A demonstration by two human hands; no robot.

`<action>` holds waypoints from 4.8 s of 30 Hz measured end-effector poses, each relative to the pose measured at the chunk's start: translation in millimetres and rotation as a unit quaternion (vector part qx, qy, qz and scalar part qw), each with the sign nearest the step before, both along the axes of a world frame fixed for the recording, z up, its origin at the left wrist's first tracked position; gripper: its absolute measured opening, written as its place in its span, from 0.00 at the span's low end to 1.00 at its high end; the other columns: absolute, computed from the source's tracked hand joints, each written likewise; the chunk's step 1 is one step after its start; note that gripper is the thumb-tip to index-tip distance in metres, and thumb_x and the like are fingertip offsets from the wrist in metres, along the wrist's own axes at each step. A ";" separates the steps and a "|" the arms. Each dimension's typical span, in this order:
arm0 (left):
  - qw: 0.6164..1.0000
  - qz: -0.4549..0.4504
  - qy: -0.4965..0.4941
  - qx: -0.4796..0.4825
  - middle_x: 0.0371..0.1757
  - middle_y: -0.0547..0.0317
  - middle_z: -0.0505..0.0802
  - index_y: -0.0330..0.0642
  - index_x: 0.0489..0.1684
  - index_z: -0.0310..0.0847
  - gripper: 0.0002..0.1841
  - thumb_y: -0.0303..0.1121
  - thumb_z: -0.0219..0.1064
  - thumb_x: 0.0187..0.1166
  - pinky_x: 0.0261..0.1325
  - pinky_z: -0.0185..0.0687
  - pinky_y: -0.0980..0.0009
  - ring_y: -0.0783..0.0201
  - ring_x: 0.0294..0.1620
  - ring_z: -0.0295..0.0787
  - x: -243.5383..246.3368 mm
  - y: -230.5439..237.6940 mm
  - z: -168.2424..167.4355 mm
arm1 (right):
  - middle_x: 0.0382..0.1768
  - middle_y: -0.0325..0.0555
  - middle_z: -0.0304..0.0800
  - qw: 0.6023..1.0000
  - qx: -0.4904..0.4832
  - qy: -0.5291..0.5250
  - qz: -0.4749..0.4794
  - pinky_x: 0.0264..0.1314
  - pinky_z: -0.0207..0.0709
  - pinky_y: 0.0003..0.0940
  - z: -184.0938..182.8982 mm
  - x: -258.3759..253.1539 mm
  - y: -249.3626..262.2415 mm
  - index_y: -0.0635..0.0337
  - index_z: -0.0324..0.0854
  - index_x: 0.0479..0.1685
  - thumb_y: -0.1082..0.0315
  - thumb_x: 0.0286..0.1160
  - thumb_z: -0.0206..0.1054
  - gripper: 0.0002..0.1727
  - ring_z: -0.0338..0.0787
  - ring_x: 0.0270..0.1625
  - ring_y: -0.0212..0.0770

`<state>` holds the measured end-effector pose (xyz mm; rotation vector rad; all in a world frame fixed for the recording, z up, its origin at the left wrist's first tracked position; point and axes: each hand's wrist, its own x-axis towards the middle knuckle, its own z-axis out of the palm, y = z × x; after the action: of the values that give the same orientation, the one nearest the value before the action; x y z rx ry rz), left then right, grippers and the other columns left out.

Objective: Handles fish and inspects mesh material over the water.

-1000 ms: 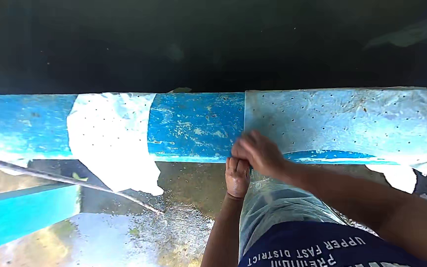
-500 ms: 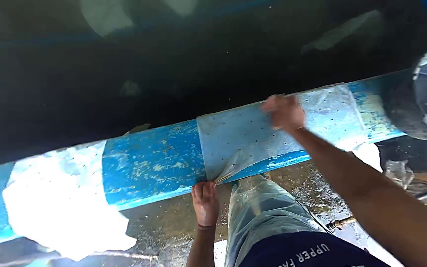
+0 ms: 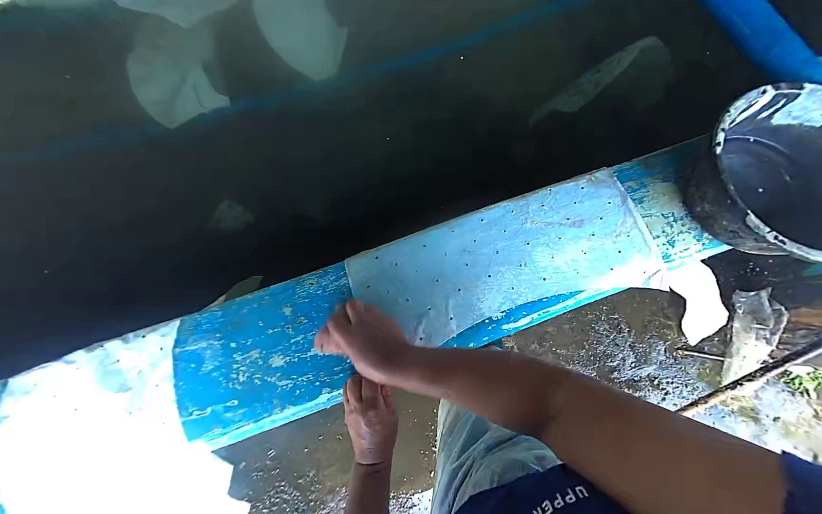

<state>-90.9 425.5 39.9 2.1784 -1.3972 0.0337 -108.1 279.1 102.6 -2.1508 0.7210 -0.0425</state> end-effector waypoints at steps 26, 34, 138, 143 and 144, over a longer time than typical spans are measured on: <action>0.929 0.095 0.355 0.043 0.59 0.30 0.88 0.17 0.55 0.78 0.17 0.26 0.64 0.74 0.61 0.86 0.63 0.52 0.58 0.90 -39.7 35.1 19.8 | 0.84 0.84 0.57 0.901 -0.057 0.301 -0.309 0.76 0.56 0.84 -67.6 -145.4 -366.5 0.64 0.62 0.88 0.63 0.82 0.68 0.37 0.60 0.84 0.85; 0.826 0.291 0.481 0.049 0.23 0.65 0.84 0.29 0.42 0.81 0.09 0.31 0.67 0.82 0.32 0.77 0.78 0.79 0.23 0.78 -34.7 -29.9 44.9 | 0.68 0.66 0.83 0.976 0.169 0.001 -0.139 0.72 0.77 0.57 -20.7 -41.4 -248.5 0.65 0.71 0.81 0.66 0.85 0.64 0.26 0.86 0.67 0.57; 0.980 0.119 0.094 0.132 0.56 0.26 0.90 0.25 0.62 0.82 0.17 0.32 0.61 0.88 0.65 0.77 0.36 0.30 0.60 0.88 81.5 -65.5 19.4 | 0.72 0.68 0.79 0.900 -0.156 0.040 -0.405 0.60 0.85 0.62 -45.1 -246.7 -46.8 0.61 0.82 0.72 0.60 0.81 0.69 0.24 0.86 0.67 0.66; 0.967 0.092 0.130 0.199 0.54 0.28 0.91 0.24 0.59 0.82 0.15 0.30 0.59 0.89 0.63 0.78 0.38 0.35 0.57 0.90 80.4 -89.4 52.7 | 0.78 0.82 0.67 0.780 -0.073 0.113 -0.611 0.77 0.65 0.75 -24.6 -358.9 -98.7 0.68 0.66 0.85 0.61 0.81 0.69 0.35 0.70 0.79 0.81; 0.967 0.079 0.140 0.196 0.54 0.27 0.91 0.23 0.59 0.82 0.15 0.29 0.59 0.89 0.64 0.78 0.39 0.36 0.57 0.89 81.2 -97.8 62.6 | 0.76 0.82 0.71 0.794 -0.102 0.111 -0.589 0.76 0.64 0.75 -18.2 -365.3 -103.8 0.68 0.69 0.83 0.63 0.79 0.71 0.34 0.71 0.79 0.80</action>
<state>-9.6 327.7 102.5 2.4895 -1.1394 -0.5138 -473.4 175.3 84.4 -1.5547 2.1734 -0.5461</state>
